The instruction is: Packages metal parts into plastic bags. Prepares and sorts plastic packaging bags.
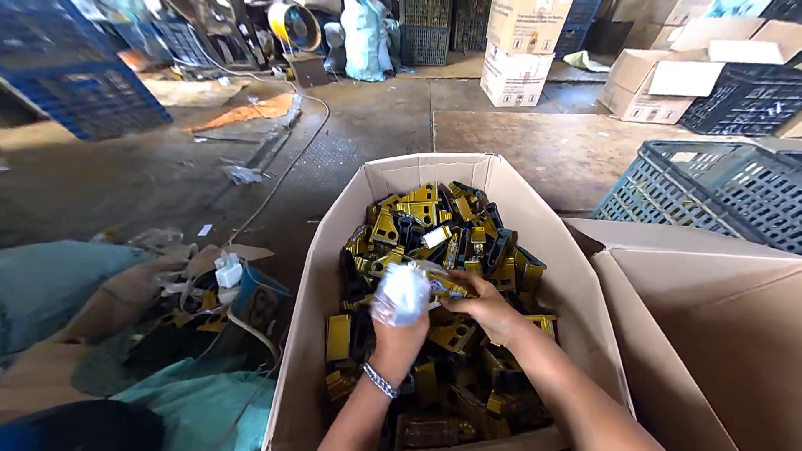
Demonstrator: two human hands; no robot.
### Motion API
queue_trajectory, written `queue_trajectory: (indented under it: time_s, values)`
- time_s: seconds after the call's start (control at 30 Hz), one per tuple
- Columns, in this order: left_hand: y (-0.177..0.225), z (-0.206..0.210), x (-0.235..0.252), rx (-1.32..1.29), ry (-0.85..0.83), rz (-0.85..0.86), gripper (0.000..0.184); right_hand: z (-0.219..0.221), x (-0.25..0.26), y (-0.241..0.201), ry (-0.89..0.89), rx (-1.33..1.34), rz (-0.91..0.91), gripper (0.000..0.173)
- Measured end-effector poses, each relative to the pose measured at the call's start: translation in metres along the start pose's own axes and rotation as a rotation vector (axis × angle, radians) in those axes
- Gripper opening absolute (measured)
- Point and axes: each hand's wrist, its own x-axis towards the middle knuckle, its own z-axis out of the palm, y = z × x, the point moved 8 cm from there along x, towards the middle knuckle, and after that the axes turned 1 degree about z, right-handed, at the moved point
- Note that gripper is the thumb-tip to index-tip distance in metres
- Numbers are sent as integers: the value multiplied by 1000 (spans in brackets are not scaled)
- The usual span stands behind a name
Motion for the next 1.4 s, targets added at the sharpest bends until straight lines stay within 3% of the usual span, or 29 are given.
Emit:
queue_trajectory:
  time_s: [0.13,0.2,0.3,0.4,0.43,0.5,0.53,0.57,0.6,0.63,0.73,0.8,0.9,1.0,1.07,1.13,1.17,1.27,1.4]
  values:
    - [32,17,-10,76,-110,178,36,-3,-6,-9,12,-187,-82,80]
    - [19,22,-9,-61,-144,121,39,-3,-10,-6,-39,-21,-43,79]
    - [-1,29,-13,-267,-237,-51,41,-4,-11,5,-69,139,-43,62]
    - [-19,21,-5,-361,-178,-241,36,-25,-16,0,112,103,-74,40]
    - [-23,13,0,-389,-120,-334,35,-37,-21,-7,172,209,-127,29]
    - [-29,-2,11,-419,-35,-497,30,-64,-32,-20,156,680,-345,8]
    - [-32,-4,14,-443,-49,-549,29,-74,-30,-27,35,985,-465,18]
    - [-34,-1,13,-460,-90,-575,27,-77,-28,-40,-154,1145,-555,41]
    - [-34,6,8,-453,-153,-569,25,-76,-26,-46,-253,1145,-565,60]
    - [-32,14,0,-424,-223,-529,28,-68,-23,-42,-226,1005,-490,68]
    - [-22,38,-17,-354,-301,-298,47,-16,-22,-21,-187,110,-138,42]
    - [-13,44,-24,-368,-299,-272,57,-2,-19,-10,-187,-170,-89,31]
    - [-6,47,-22,-339,-333,-395,64,-5,-17,-5,-127,-99,-106,22]
    - [-12,48,-30,-354,-356,-265,71,-6,-16,-4,-150,-212,-129,29]
    - [-10,47,-32,-434,-362,-486,76,-12,-13,-2,-94,-312,-125,28]
    - [-11,44,-28,-440,-299,-751,51,-10,-14,3,-61,-368,-94,32]
    - [-15,40,-25,-407,-268,-793,42,-4,-17,3,-111,-363,-71,31]
    - [-21,27,-22,-299,-322,-708,40,11,-35,2,-423,-268,39,20]
    - [-11,39,-28,-306,-571,-684,33,4,-36,8,-509,-138,53,15]
